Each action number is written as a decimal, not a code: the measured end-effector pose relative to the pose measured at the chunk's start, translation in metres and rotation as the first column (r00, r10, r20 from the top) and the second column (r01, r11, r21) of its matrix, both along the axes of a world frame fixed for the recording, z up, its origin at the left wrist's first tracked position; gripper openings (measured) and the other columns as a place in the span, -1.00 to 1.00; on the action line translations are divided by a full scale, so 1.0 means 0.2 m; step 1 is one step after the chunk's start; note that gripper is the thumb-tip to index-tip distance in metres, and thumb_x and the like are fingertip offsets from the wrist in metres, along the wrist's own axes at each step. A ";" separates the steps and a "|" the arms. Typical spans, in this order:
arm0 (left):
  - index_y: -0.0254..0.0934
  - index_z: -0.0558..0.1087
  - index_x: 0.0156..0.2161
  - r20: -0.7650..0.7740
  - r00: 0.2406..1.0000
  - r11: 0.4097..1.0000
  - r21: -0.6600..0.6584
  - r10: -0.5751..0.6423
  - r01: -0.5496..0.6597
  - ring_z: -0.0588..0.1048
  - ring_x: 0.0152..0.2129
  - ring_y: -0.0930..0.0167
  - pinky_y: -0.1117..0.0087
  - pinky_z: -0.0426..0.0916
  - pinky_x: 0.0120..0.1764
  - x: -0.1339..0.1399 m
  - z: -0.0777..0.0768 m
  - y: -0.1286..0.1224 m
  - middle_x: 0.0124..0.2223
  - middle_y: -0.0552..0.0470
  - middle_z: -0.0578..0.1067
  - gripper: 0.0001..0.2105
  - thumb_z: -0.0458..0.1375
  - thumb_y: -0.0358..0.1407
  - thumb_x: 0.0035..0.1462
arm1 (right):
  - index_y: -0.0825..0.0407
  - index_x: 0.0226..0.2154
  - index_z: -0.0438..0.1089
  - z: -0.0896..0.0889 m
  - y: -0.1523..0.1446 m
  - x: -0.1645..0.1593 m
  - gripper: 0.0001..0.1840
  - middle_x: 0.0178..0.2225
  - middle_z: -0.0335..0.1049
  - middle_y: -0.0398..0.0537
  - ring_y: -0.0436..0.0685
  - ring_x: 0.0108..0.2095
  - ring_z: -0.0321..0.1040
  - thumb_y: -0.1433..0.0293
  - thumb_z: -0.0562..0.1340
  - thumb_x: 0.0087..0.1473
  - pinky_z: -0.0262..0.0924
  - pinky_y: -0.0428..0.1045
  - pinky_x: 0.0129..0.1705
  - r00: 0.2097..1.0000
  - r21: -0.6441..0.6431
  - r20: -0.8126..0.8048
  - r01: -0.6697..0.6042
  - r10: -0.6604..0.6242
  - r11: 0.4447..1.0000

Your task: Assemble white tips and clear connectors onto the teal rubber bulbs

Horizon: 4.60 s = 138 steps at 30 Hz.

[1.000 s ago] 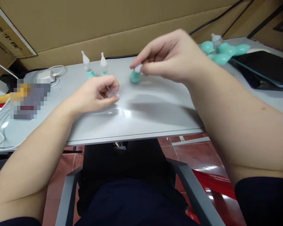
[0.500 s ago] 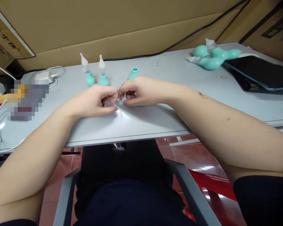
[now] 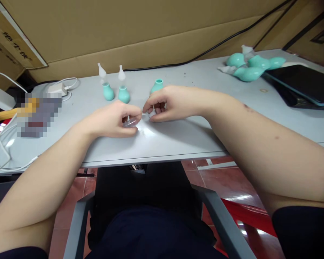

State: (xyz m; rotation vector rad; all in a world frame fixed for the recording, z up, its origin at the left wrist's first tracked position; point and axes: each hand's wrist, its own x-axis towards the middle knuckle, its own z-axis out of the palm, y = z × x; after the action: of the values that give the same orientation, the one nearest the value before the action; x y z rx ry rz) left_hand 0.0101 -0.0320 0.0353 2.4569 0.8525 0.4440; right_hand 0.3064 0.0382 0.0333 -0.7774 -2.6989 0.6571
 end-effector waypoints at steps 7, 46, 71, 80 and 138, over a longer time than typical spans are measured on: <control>-0.14 0.40 -0.32 0.013 1.000 1.000 -0.007 -0.017 0.017 0.28 -0.46 0.44 0.33 0.20 -0.36 0.00 0.01 0.00 -0.40 0.18 0.37 -0.81 0.31 -0.45 0.16 | -0.16 -0.28 0.74 0.07 0.02 0.02 -0.94 -0.27 0.69 -0.06 0.21 -0.28 0.44 0.29 0.58 0.20 0.27 0.19 -0.15 0.778 -0.015 -0.578 0.293 -0.248 0.956; -0.13 0.44 -0.29 -0.080 0.996 0.999 -0.034 0.029 -0.031 0.35 -0.44 0.41 0.31 0.26 -0.38 0.00 0.02 -0.01 -0.36 0.14 0.44 -0.80 0.37 -0.42 0.20 | -0.23 -0.36 0.71 -0.04 0.16 0.04 -0.68 -0.23 0.78 -0.02 0.39 -0.19 0.58 0.06 0.76 0.15 0.49 0.36 -0.05 0.844 -0.158 -0.384 0.340 -0.375 0.927; -0.05 0.49 -0.20 0.778 0.620 0.803 0.301 0.104 -0.513 0.37 -0.54 0.43 0.21 0.18 -0.57 -0.07 -0.16 0.33 -0.29 0.06 0.55 -0.23 0.49 0.64 0.30 | -0.24 -0.38 0.45 -0.04 0.15 0.03 -0.46 -0.15 0.65 0.01 0.39 -0.13 0.47 -0.03 0.70 0.36 0.46 0.39 0.10 0.844 0.065 -0.354 0.453 -0.404 0.889; -0.03 0.55 -0.16 0.734 0.669 0.864 0.257 0.117 -0.432 0.47 -0.47 0.36 0.15 0.43 -0.43 -0.18 -0.20 0.48 -0.24 0.03 0.63 -0.33 0.55 0.52 0.37 | -0.15 -0.37 0.61 -0.03 0.14 0.00 -0.61 -0.31 0.59 -0.11 0.27 -0.25 0.50 0.53 0.73 0.23 0.57 0.36 0.08 0.794 -0.050 -0.421 0.462 -0.438 0.886; 0.14 0.46 0.31 0.783 0.605 0.691 0.359 0.143 -0.628 0.41 0.17 0.20 0.08 0.38 0.09 -0.43 -0.25 0.67 0.09 0.04 0.52 -0.09 0.37 0.77 0.27 | -0.27 -0.24 0.58 -0.02 0.14 0.01 -0.64 -0.11 0.75 0.02 0.37 -0.20 0.47 0.00 0.67 0.13 0.47 0.37 0.05 0.749 -0.014 -0.509 0.485 -0.424 0.874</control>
State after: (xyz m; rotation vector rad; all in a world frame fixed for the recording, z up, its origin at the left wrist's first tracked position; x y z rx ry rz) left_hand -0.0750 0.1016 -0.0150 2.1970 1.0123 1.9964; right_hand 0.3086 0.0666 0.0302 -1.0225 -1.9503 0.4814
